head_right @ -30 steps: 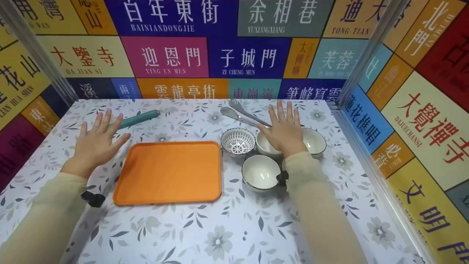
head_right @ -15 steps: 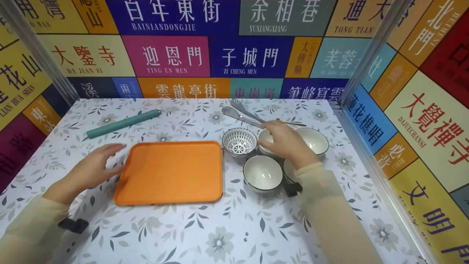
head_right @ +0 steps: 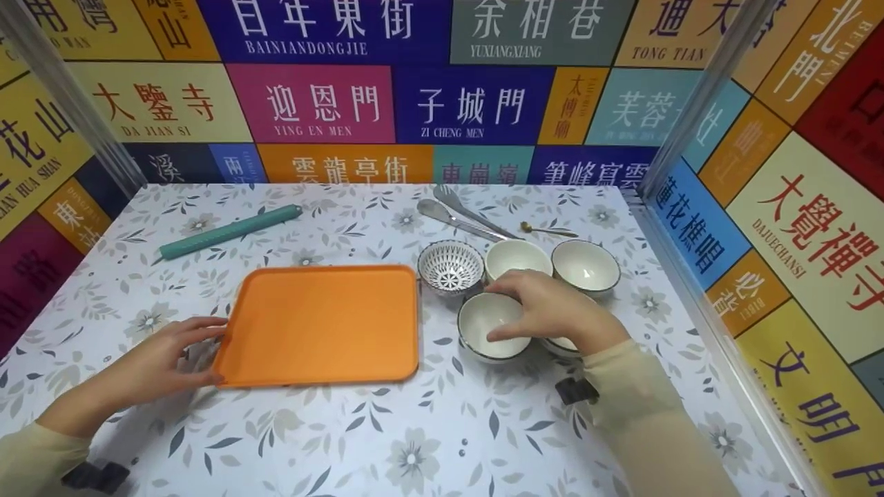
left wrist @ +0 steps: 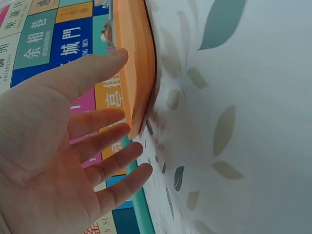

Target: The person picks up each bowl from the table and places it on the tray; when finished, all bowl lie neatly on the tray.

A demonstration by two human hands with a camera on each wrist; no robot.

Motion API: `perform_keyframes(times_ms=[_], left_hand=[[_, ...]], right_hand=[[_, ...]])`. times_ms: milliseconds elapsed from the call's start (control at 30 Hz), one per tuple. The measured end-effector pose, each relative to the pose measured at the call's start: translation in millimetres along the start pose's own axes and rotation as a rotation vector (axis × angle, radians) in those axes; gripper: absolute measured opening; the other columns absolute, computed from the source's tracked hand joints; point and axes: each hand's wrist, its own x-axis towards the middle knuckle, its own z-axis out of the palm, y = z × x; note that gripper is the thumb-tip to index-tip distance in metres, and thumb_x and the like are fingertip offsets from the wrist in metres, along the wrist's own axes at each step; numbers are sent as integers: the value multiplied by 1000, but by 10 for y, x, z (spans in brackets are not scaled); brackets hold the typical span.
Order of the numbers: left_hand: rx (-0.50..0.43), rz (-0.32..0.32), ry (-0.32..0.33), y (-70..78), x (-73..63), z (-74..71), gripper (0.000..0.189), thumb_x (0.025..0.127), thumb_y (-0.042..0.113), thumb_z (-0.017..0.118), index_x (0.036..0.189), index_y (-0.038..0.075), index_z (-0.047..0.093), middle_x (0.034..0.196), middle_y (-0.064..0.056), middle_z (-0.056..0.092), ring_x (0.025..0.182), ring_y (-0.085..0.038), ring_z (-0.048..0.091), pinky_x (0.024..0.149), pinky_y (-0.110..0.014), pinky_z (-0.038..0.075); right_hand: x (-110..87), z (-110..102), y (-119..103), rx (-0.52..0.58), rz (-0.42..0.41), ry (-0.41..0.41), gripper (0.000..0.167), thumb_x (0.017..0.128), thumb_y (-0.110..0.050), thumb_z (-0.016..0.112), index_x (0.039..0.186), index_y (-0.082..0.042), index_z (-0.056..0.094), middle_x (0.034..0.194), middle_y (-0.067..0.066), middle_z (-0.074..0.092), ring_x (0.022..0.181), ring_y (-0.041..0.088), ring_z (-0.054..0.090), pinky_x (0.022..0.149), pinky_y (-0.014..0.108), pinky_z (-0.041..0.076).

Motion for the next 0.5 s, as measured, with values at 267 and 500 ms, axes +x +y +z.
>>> perform_keyframes(times_ms=[267, 500], left_hand=[[5, 47, -11, 51, -22, 21, 75, 80, 39, 87, 142, 6, 62, 153, -12, 53, 140, -36, 48, 113, -58, 44], [4, 51, -10, 52, -32, 64, 73, 79, 38, 88, 140, 6, 63, 152, -10, 54, 139, -35, 49, 113, -57, 45]], right_hand=[[-117, 37, 25, -37, 16, -26, 95, 67, -59, 91, 141, -8, 62, 138, 15, 63, 130, 37, 57, 109, 57, 46], [-155, 61, 29, -71, 22, -46, 111, 58, -63, 93, 148, -11, 56, 143, 16, 58, 131, 41, 54, 109, 64, 43]])
